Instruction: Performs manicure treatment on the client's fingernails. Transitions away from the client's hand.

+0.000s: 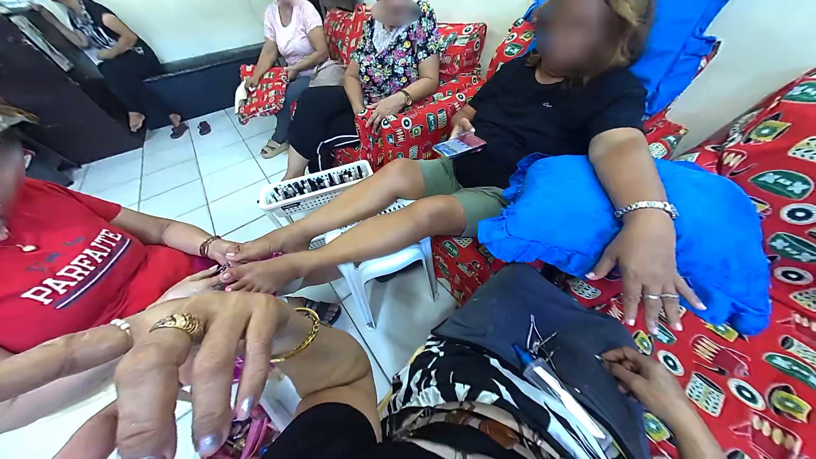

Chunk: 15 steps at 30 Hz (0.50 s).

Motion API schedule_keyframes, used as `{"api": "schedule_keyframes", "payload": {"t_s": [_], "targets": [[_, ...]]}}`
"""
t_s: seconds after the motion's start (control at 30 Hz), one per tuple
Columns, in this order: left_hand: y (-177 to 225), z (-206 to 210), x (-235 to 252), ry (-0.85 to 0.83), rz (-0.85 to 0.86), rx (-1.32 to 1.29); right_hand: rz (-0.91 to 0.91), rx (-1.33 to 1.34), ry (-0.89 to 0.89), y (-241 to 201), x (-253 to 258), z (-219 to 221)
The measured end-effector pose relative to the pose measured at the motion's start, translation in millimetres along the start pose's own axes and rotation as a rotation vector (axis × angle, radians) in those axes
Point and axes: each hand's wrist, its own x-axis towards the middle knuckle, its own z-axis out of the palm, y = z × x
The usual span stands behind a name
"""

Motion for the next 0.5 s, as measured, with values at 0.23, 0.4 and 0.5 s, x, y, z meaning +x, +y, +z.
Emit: {"api": "schedule_keyframes", "payload": {"t_s": [0.23,0.4,0.5], "targets": [[-69.3,11.5,61.7,0.230,-0.231,-0.046,-0.003,0.018,0.056,3.1,-5.8,4.2],[-90.8,-31.3,-0.3,0.116,-0.498,-0.236,-0.017,0.028,0.091,3.6,-10.7,6.7],[-93.0,-36.3,-8.7,0.109,-0.565,-0.152,-0.032,0.029,0.113,2.5,-11.8,6.9]]}}
